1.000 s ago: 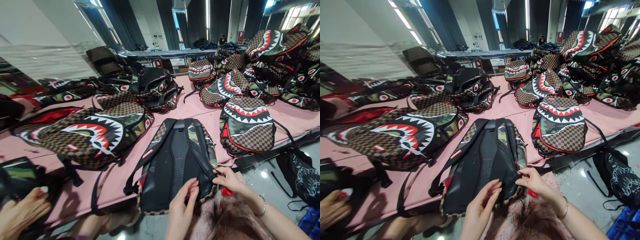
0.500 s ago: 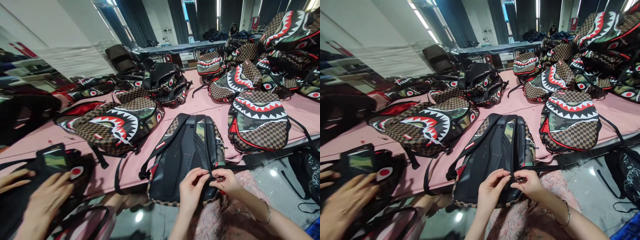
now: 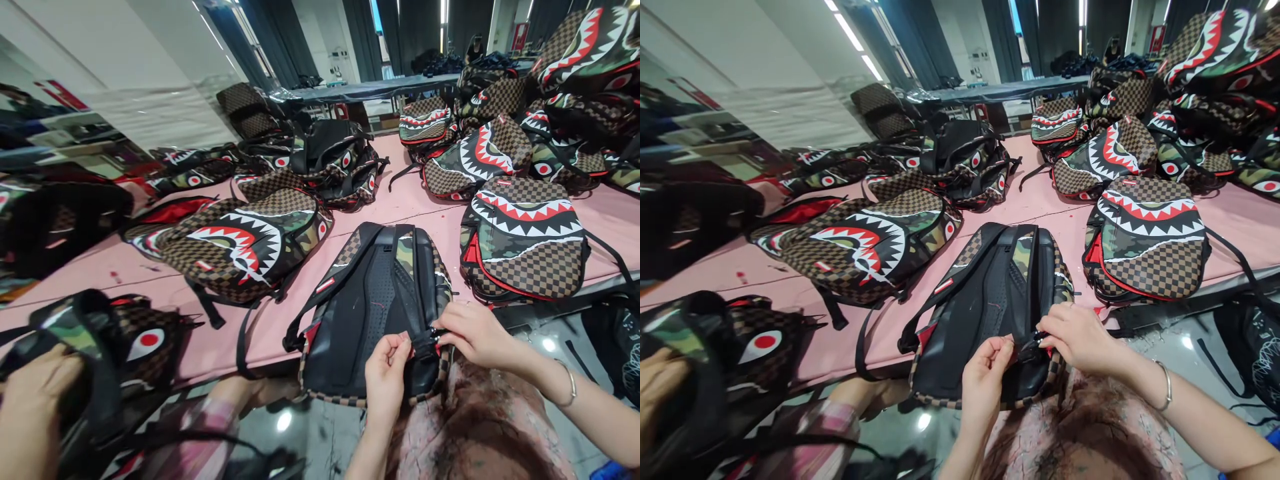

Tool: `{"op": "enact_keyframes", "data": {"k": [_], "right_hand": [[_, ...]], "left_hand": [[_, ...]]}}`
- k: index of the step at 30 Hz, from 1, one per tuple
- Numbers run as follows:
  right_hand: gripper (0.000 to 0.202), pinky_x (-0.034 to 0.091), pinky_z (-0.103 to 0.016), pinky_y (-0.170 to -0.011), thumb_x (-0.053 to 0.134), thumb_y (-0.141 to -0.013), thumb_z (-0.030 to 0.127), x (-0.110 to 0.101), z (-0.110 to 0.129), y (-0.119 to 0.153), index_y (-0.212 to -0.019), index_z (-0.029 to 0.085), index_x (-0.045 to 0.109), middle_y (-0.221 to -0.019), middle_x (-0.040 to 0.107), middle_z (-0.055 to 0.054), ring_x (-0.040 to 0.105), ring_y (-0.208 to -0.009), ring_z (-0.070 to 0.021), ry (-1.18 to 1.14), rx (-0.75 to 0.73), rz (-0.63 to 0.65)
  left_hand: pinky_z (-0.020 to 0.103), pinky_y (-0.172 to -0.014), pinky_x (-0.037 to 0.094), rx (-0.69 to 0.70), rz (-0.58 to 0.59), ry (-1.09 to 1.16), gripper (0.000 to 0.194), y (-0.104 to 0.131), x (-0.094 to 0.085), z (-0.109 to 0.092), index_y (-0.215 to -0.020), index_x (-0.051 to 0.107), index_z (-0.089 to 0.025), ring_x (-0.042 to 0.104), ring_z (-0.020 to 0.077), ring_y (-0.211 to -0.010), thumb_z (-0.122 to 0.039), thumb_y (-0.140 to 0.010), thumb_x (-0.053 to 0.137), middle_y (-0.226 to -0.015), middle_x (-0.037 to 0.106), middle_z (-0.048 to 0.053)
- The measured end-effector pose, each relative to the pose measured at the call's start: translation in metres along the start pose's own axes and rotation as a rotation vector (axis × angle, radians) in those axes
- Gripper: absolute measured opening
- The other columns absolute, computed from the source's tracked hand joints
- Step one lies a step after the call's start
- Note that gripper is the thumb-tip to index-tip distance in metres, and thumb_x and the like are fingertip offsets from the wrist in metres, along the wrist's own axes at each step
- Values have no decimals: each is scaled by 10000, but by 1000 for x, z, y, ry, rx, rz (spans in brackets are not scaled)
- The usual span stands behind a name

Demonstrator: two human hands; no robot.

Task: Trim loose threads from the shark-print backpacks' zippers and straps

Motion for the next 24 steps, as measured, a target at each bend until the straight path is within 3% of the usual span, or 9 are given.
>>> {"op": "enact_keyframes", "data": {"k": [3, 6, 10, 12, 14, 16, 20, 24], "right_hand": [[201, 333, -255, -580, 440, -882, 286, -7, 5, -11, -803, 179, 589, -723, 540, -37, 467, -664, -154, 131, -77, 63], [213, 339, -261, -581, 434, -879, 263, -7, 2, -11, -759, 176, 587, -698, 543, -36, 470, -657, -155, 54, -58, 24], [136, 418, -250, -649, 467, -847, 254, 15, -12, 8, -878, 183, 578, -793, 597, -28, 546, -730, -144, -439, 253, -176], [214, 450, -248, -648, 512, -793, 246, 34, -16, 22, -994, 195, 561, -863, 612, -25, 576, -763, -147, -655, 433, -234], [354, 461, -252, -639, 596, -695, 225, 52, -14, 33, -1047, 207, 561, -887, 628, -18, 589, -765, -155, -720, 523, -214], [332, 446, -239, -595, 627, -631, 179, 66, -10, 39, -962, 204, 606, -812, 643, -5, 584, -691, -146, -657, 543, -189], [46, 348, -209, -500, 542, -704, 161, 79, -3, 40, -682, 184, 576, -607, 580, 17, 514, -539, -109, -354, 444, -234], [211, 284, -252, -508, 506, -811, 272, 88, 9, 32, -621, 180, 509, -561, 538, 1, 475, -515, -124, 55, 259, -249]], "left_hand": [[219, -669, 432, 16, 1, -22, 283, 1, 2, -4, -608, 562, -141, 539, 131, -703, -398, -667, 666, -691, 598, 25], [239, -687, 461, -42, -9, 79, 283, 3, 2, -8, -628, 562, -137, 575, 146, -731, -392, -656, 682, -768, 628, 47], [314, -675, 508, -226, 78, 383, 343, 2, 5, -13, -622, 506, -132, 622, 176, -710, -441, -692, 637, -838, 647, 92], [318, -655, 514, -275, 130, 462, 354, -1, 8, -14, -656, 507, -135, 627, 172, -681, -471, -716, 600, -806, 648, 92], [284, -620, 509, -289, 152, 459, 346, -6, 10, -15, -754, 535, -141, 614, 140, -632, -482, -720, 591, -774, 643, 66], [245, -580, 494, -285, 175, 374, 338, -12, 12, -16, -788, 543, -148, 585, 109, -583, -468, -704, 612, -715, 617, 25], [214, -549, 454, -207, 262, -68, 311, -29, 9, -22, -665, 531, -154, 550, 100, -535, -446, -669, 640, -570, 543, -31], [224, -498, 405, -119, 281, -583, 381, -46, -2, -25, -565, 527, -167, 573, 145, -505, -531, -671, 574, -485, 567, -11]]}}
Point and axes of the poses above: each hand's wrist, its own y-axis away from the middle knuckle, its own x-axis out of the palm, z = x × y, the point moved 2 cm from there along -y, towards the middle knuckle
